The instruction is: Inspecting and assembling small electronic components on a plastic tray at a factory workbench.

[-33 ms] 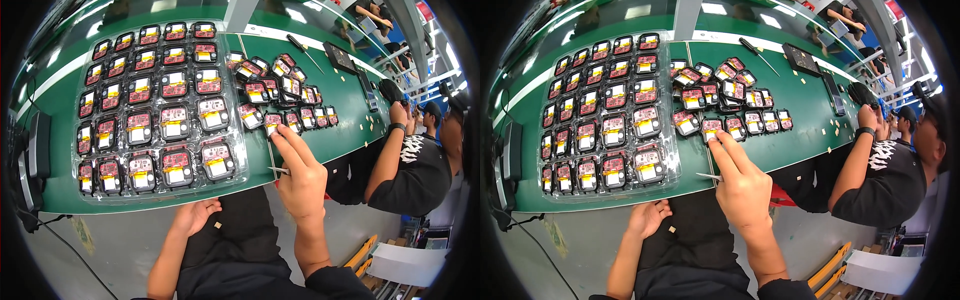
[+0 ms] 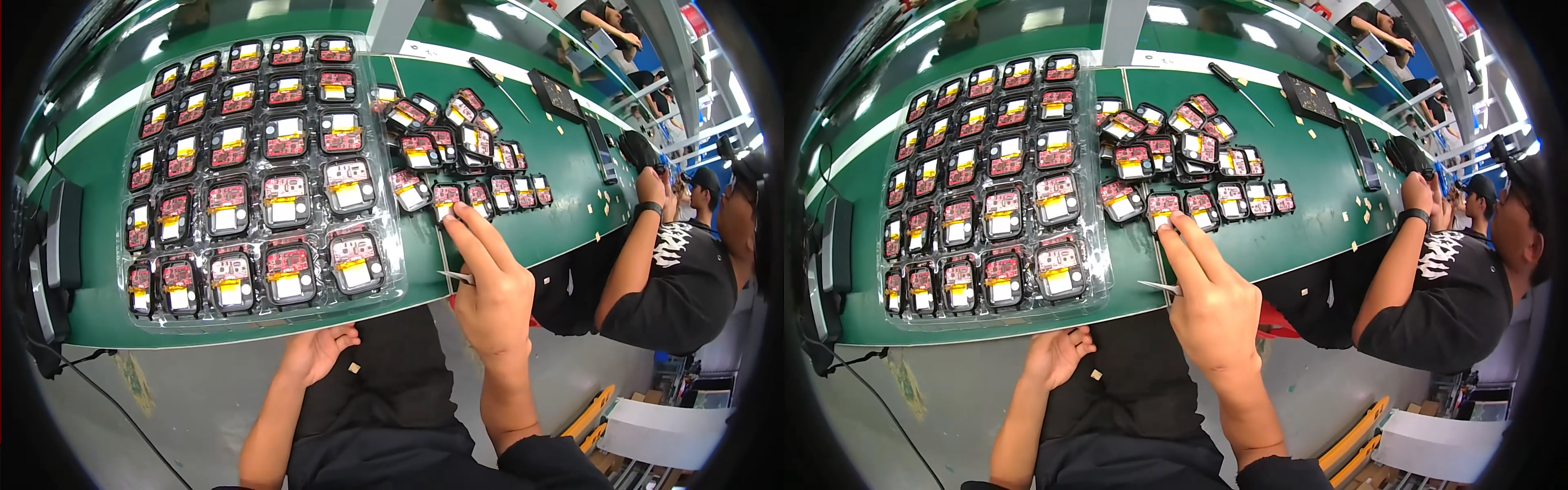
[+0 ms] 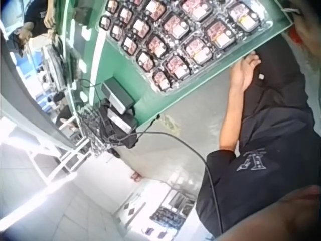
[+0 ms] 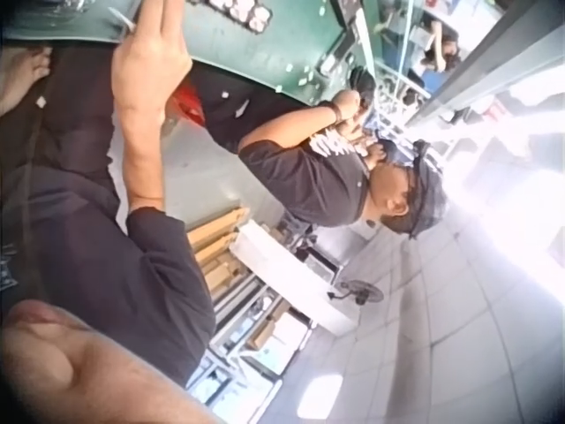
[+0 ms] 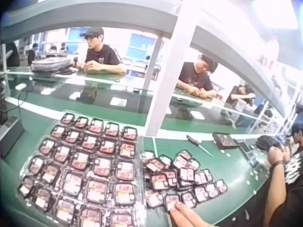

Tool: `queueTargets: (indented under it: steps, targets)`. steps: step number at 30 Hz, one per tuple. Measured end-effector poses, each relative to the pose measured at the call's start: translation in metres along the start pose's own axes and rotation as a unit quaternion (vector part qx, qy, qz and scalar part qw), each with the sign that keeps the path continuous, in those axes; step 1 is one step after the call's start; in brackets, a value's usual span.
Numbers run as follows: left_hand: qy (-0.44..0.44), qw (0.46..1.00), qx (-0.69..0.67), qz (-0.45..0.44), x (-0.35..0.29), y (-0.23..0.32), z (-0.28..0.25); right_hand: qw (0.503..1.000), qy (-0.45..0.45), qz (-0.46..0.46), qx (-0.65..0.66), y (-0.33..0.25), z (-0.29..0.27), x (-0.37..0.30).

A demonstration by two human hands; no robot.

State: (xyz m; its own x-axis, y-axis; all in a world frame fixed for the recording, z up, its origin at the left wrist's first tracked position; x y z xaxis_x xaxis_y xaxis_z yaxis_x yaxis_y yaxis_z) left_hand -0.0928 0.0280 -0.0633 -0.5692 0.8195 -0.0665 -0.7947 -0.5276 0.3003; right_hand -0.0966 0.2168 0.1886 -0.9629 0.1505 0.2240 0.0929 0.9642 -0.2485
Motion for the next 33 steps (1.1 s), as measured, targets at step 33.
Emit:
queueTargets:
  steps: [33]
  targets:
    - [0.000,1.000,-0.025,-0.007,0.000,-0.001,-0.003,1.000,-0.019,0.010,0.008,-0.003,0.001,-0.005]
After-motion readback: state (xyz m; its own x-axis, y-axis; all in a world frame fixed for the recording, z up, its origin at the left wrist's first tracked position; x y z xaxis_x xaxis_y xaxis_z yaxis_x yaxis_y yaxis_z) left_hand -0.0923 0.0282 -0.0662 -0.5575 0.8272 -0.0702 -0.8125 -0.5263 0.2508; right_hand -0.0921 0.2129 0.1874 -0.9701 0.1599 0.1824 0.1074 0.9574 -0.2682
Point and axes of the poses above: each hand's wrist, its own x-axis towards the middle knuckle, its own z-axis out of the palm, y = z × x, the point moved 9 cm from there along x, towards the middle knuckle, and after that the axes turned 14 degrees about -y, right-handed, at the moved point
